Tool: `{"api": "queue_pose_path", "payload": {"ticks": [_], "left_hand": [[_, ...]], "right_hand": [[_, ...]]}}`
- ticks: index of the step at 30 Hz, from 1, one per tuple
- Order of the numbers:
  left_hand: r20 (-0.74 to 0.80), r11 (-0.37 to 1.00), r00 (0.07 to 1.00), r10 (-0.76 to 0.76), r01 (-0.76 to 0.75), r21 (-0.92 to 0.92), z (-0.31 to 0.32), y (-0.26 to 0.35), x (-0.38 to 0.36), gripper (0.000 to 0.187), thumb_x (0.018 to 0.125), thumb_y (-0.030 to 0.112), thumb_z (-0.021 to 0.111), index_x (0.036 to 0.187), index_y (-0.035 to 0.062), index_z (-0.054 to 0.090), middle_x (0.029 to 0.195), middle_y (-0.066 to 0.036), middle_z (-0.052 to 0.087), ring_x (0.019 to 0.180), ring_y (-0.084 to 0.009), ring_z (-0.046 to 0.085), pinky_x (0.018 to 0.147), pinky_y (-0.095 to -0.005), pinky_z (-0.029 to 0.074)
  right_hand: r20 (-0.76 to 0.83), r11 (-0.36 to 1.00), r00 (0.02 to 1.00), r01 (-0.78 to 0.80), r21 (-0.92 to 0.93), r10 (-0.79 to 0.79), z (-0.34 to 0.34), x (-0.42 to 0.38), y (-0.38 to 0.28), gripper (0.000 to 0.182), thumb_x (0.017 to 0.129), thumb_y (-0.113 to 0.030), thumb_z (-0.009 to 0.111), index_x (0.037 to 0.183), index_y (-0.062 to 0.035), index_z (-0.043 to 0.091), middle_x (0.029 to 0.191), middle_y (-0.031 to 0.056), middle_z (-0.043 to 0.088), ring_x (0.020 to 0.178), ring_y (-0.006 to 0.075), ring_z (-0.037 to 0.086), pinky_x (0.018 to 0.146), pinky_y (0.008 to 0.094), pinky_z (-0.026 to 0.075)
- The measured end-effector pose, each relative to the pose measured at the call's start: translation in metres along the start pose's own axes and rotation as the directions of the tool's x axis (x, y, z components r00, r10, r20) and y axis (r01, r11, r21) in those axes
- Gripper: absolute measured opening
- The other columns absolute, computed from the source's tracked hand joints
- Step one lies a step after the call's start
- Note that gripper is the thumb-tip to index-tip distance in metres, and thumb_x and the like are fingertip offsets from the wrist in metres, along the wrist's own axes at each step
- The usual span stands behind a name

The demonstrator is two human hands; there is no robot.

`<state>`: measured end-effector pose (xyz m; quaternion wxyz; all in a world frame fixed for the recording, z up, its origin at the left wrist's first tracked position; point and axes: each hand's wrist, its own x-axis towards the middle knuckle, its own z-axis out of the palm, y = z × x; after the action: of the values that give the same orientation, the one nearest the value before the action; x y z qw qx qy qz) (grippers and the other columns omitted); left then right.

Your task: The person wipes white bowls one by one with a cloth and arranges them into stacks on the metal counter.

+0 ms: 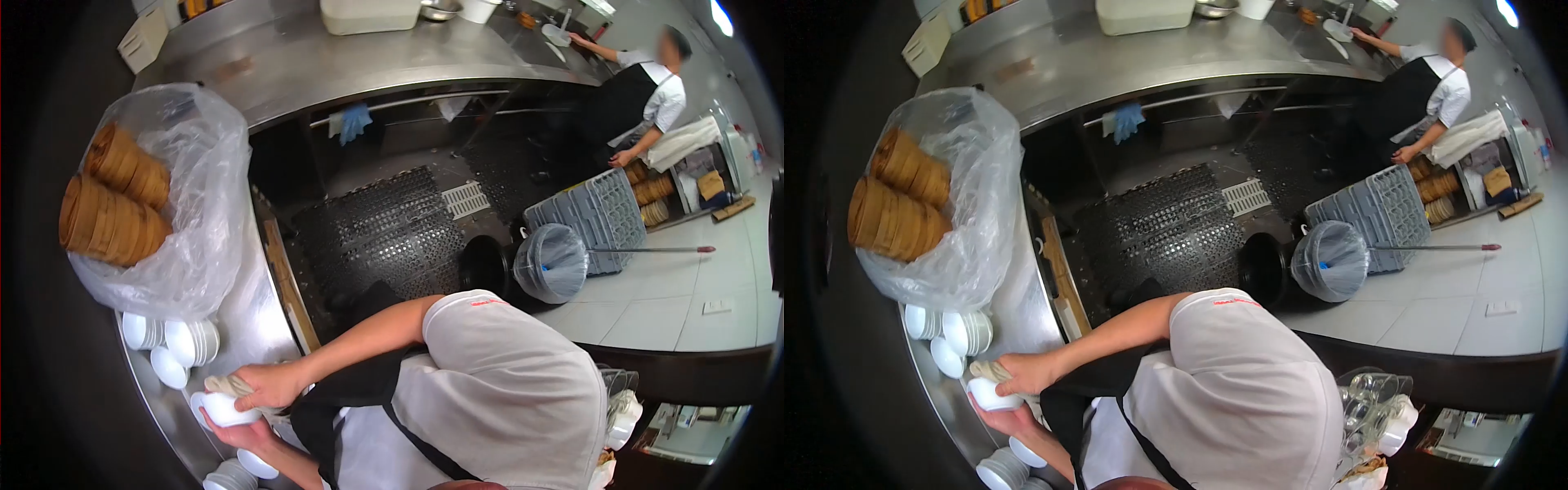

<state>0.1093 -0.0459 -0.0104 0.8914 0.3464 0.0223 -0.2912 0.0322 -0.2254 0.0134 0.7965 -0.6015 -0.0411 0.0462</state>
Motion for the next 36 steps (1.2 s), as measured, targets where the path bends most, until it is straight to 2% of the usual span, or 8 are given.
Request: {"api": "queue_pose_path", "payload": {"ticks": [2,4,7,13,17,23,34,36], "left_hand": [[0.057,0.999,0.998,-0.035,0.037,-0.026,-0.004,0.000,0.004,0.050,0.099,0.037,0.044,0.134,0.0014,0.051,0.130,-0.015,0.058,0.119,-0.0315,0.056,0.104,-0.0447,0.043],[-0.143,1.000,0.990,0.013,-0.010,0.019,0.010,-0.003,0.005,0.051,0.100,0.038,0.044,0.134,0.0012,0.050,0.130,-0.015,0.057,0.118,-0.0313,0.056,0.103,-0.0444,0.044],[-0.352,0.992,0.931,0.098,-0.065,0.104,0.037,-0.010,0.006,0.051,0.100,0.038,0.043,0.134,0.0004,0.049,0.129,-0.015,0.057,0.117,-0.0310,0.057,0.101,-0.0438,0.045],[-0.339,0.985,0.938,0.074,-0.015,0.172,0.058,-0.014,0.007,0.052,0.100,0.039,0.041,0.132,-0.0012,0.048,0.124,-0.015,0.057,0.114,-0.0302,0.058,0.097,-0.0423,0.048],[-0.330,0.978,0.938,0.109,-0.042,0.204,0.040,-0.010,0.011,0.051,0.100,0.038,0.041,0.132,-0.0012,0.048,0.124,-0.015,0.057,0.113,-0.0302,0.059,0.097,-0.0424,0.049],[-0.309,0.970,0.940,0.146,-0.074,0.232,0.025,-0.006,0.014,0.051,0.100,0.038,0.041,0.132,-0.0012,0.048,0.124,-0.015,0.057,0.113,-0.0303,0.059,0.096,-0.0425,0.049],[-0.280,0.973,0.948,0.149,-0.090,0.211,0.017,0.001,0.014,0.051,0.101,0.036,0.039,0.133,-0.0024,0.047,0.124,-0.016,0.057,0.114,-0.0306,0.058,0.098,-0.0426,0.048],[-0.228,0.978,0.964,0.137,-0.095,0.186,0.009,0.005,0.014,0.052,0.101,0.036,0.040,0.136,-0.0022,0.046,0.127,-0.016,0.056,0.118,-0.0314,0.056,0.102,-0.0430,0.045]], "right_hand": [[-0.027,0.999,1.000,-0.001,0.038,0.002,0.002,0.000,0.004,0.036,0.087,-0.015,0.065,0.116,0.0033,0.055,0.101,0.0126,0.065,0.096,0.0193,0.058,0.089,0.0344,0.046],[-0.015,0.998,1.000,0.017,0.057,-0.016,-0.002,-0.002,-0.005,0.035,0.087,-0.016,0.066,0.114,0.0038,0.055,0.100,0.0128,0.064,0.096,0.0195,0.058,0.088,0.0344,0.046],[-0.048,0.999,0.999,0.019,0.039,-0.017,-0.006,-0.006,-0.013,0.038,0.085,-0.019,0.067,0.111,0.0055,0.055,0.099,0.0132,0.065,0.094,0.0202,0.058,0.085,0.0345,0.047],[-0.032,0.997,0.998,0.051,0.049,-0.050,-0.016,-0.003,-0.017,0.038,0.084,-0.021,0.067,0.108,0.0065,0.055,0.096,0.0140,0.064,0.091,0.0206,0.059,0.080,0.0355,0.048],[-0.022,1.000,0.999,0.029,0.007,-0.029,-0.015,0.001,-0.017,0.040,0.084,-0.023,0.067,0.108,0.0067,0.055,0.096,0.0143,0.064,0.092,0.0204,0.059,0.080,0.0356,0.048],[-0.045,0.998,0.997,0.066,-0.003,-0.066,-0.010,0.006,-0.010,0.045,0.083,-0.026,0.069,0.109,0.0069,0.054,0.099,0.0179,0.064,0.095,0.0249,0.061,0.081,0.0378,0.049],[-0.022,0.998,0.998,0.052,-0.039,-0.053,-0.004,0.014,-0.015,0.042,0.083,-0.025,0.069,0.108,0.0052,0.055,0.096,0.0177,0.064,0.092,0.0271,0.062,0.081,0.0382,0.049],[-0.004,0.998,0.999,0.050,-0.037,-0.050,-0.002,0.017,-0.014,0.042,0.083,-0.025,0.069,0.108,0.0052,0.055,0.096,0.0175,0.065,0.092,0.0269,0.062,0.081,0.0381,0.049]]}}
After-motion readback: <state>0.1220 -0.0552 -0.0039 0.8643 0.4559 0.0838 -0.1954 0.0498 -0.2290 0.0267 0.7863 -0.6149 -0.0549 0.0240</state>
